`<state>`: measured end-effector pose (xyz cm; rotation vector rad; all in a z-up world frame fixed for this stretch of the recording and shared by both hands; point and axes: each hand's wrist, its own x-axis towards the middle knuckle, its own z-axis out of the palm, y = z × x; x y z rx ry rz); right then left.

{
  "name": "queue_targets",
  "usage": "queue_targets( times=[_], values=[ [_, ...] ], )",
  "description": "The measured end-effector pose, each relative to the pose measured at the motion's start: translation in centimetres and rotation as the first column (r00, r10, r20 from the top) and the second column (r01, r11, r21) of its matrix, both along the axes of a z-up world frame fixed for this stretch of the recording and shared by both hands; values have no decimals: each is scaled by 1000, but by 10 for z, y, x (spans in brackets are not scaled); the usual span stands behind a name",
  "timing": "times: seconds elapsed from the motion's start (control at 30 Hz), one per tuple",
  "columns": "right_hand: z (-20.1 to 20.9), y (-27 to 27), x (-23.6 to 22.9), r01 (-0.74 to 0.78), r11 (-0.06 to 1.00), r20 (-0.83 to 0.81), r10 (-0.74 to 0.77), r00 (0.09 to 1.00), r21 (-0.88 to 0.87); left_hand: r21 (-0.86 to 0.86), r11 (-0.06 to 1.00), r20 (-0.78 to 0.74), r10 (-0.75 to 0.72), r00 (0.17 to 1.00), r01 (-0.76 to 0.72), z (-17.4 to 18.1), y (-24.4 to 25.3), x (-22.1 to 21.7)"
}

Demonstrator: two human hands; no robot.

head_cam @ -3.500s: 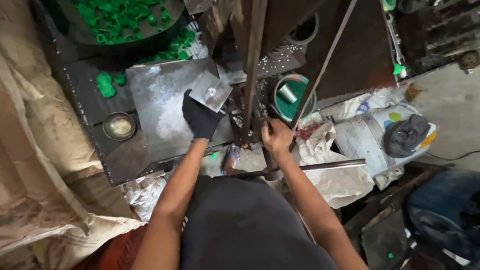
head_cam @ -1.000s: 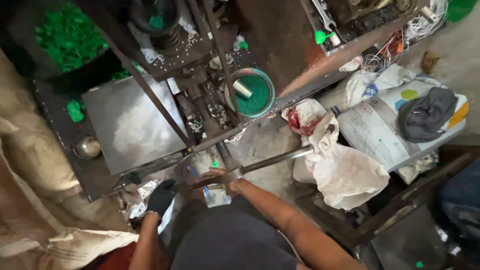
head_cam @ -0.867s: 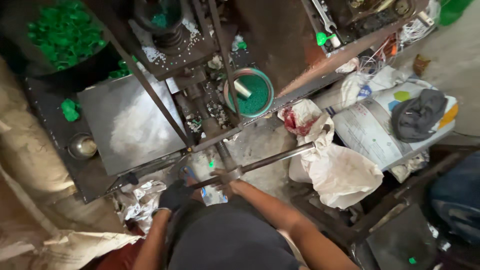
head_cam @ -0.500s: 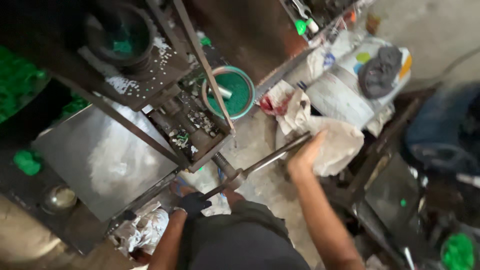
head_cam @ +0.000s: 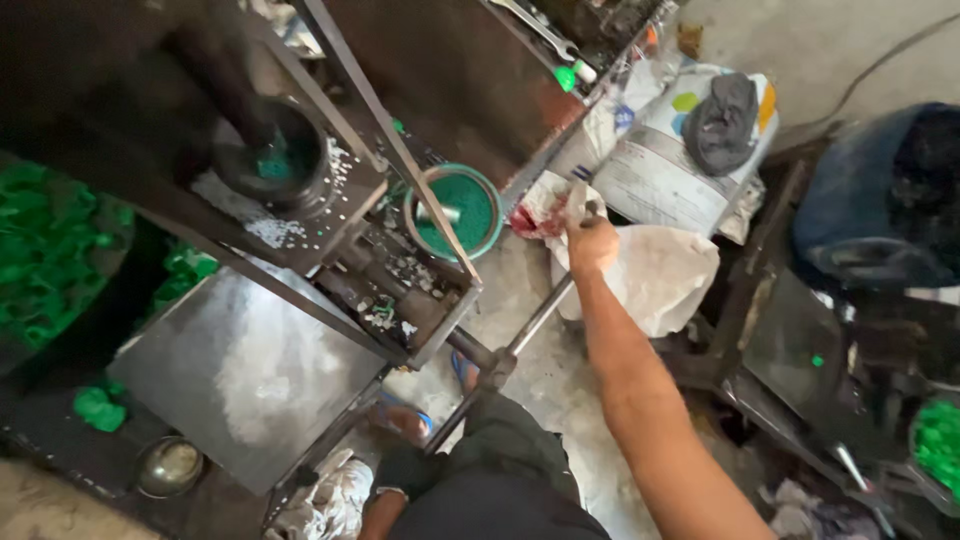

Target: The person operates a manual press machine to shape green plastic pieces. They place a green piece into the press, pull a lever to activate the press, and then remove the shaped piece. This cycle is repeated multiple times throughout the clip.

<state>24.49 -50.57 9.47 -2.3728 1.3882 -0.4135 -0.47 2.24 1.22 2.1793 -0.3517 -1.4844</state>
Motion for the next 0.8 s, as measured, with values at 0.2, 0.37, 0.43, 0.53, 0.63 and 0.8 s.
queue_targets(
  times=[0.2,0.37,0.43,0.53,0.63,0.8],
  values=[
    [-4,8,-13,-74,997,-135,72,988,-9,-55,994,34,101,994,-99,-2,-15,21],
    [1,11,-20,-214,977,-131,214,968,16,-277,862,216,486,847,-424,42,-23,64],
    [0,10,-28,-325,943,-52,329,943,76,-370,594,120,793,597,-714,68,-41,88],
    [3,5,-34,-496,869,43,495,868,-1,-606,411,240,911,337,-681,115,-78,128],
    [15,0,-35,-663,748,76,662,745,-20,-714,93,38,995,94,-694,151,-123,168],
    [35,-20,-19,-749,652,-5,754,656,116,-653,-235,-119,971,-209,-720,172,-156,207]
  ],
)
